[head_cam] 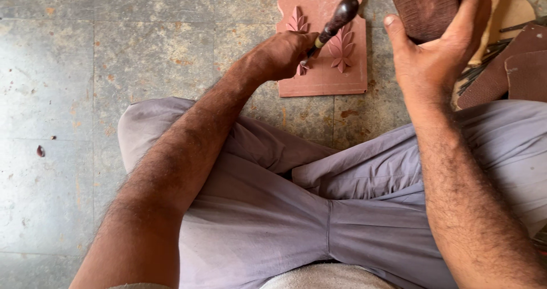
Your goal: The person carves a decorative pattern into a piece of wood using various chisels and a wooden mallet, clearing away shavings with a brush and smoothing parts with sandpaper.
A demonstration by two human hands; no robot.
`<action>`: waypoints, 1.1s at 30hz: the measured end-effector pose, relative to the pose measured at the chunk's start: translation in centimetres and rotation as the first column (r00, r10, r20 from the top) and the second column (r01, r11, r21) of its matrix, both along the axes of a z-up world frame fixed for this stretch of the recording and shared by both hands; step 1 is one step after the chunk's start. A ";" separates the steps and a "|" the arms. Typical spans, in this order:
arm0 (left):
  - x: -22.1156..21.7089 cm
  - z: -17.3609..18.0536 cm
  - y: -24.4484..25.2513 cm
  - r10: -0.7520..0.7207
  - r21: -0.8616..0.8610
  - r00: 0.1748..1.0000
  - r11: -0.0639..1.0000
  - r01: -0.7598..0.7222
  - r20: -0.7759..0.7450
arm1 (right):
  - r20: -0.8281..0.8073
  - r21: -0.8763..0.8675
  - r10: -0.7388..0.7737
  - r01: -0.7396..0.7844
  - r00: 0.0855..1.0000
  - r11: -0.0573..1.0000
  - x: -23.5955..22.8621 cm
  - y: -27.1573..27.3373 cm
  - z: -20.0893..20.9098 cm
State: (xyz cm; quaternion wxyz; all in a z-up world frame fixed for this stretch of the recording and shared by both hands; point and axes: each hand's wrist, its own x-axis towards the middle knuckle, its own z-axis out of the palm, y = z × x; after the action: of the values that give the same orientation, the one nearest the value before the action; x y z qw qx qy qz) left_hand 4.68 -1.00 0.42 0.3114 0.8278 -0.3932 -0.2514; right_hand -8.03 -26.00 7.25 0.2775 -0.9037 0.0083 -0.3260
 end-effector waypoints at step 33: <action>-5.4 1.1 1.8 0.102 -0.129 0.864 0.991 -0.043 0.493 | -0.733 0.678 0.493 0.444 0.469 0.586 -2.9 8.6 -1.3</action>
State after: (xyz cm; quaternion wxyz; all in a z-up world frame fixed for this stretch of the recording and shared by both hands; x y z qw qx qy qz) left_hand -0.75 0.81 1.56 0.2551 0.8597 -0.4425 0.0053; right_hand -10.92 -17.39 6.00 0.6138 -0.6983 0.2820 0.2370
